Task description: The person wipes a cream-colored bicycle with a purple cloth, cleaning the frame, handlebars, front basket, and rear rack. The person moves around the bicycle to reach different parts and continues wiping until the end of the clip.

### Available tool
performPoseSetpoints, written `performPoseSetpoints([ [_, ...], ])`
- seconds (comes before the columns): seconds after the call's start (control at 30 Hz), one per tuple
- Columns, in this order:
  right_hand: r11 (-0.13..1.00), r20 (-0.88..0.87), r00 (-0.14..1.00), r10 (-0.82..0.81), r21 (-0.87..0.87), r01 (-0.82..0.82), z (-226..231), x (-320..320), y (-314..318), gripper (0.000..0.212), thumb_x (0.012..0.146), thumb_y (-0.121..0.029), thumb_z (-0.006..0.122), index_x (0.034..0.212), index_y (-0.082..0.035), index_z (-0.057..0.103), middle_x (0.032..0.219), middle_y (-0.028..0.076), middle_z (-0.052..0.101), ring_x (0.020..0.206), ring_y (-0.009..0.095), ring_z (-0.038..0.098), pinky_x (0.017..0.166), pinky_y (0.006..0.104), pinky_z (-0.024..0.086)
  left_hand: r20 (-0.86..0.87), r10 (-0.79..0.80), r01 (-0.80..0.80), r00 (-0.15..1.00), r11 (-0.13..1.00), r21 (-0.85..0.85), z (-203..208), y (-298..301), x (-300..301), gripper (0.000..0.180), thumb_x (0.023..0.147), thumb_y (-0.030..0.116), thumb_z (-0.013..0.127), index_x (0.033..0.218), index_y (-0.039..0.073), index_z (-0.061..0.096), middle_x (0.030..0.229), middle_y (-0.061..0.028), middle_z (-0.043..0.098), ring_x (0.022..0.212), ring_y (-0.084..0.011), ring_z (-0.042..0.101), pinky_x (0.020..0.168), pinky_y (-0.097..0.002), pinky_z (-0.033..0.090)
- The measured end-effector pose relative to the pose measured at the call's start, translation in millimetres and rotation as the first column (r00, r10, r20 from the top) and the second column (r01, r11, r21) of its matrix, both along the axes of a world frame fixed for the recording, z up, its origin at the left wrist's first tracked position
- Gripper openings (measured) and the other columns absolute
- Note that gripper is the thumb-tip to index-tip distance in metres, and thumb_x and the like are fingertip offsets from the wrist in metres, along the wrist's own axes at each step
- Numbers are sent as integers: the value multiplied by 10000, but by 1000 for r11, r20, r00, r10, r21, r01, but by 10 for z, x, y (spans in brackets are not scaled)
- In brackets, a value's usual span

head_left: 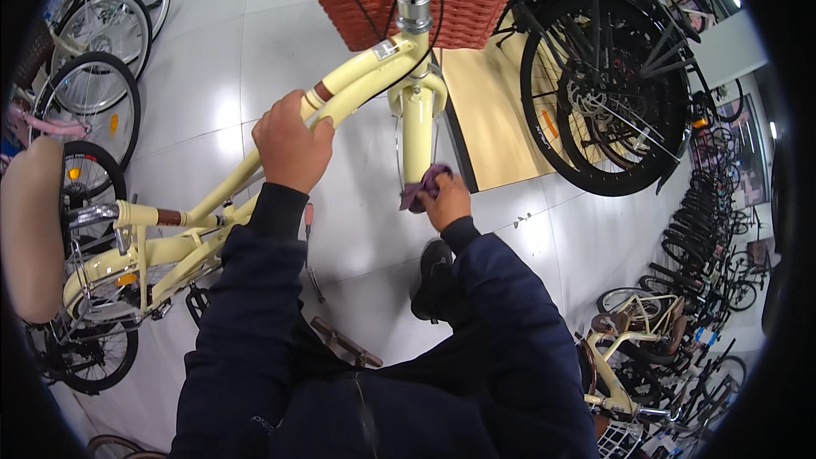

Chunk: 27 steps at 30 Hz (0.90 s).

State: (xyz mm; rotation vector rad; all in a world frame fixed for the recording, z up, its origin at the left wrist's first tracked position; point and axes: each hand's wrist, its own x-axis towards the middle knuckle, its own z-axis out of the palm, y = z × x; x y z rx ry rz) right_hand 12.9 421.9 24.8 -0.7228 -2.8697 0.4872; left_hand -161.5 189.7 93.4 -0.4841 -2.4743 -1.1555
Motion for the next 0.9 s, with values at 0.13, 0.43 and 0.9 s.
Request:
performPoseSetpoints([
  [0.13,991,-371,920,127,94,-99,215,-422,34,315,780,-189,808,974,-28,618,1011,204,578,959,408,579,811,457,496,-73,22,-27,997,996,-81,14,-22,14,479,784,216,740,1202,26,602,1115,-171,669,1040,-370,625,921,-482,451],
  [0.43,999,-303,952,-49,-31,42,-636,226,-284,332,754,-153,831,954,-62,582,966,171,560,899,377,571,766,446,492,16,63,-61,998,991,-120,53,29,33,459,785,222,745,1179,32,604,1093,-151,668,1030,-350,627,916,-487,437],
  [0.9,531,-316,582,-749,-812,243,-797,-47,-66,187,937,-184,645,930,-1,605,821,59,647,720,164,608,657,324,506,-36,30,-34,999,995,-99,16,8,-7,492,747,217,759,1175,31,603,1050,-162,665,978,-382,623,855,-512,453],
])
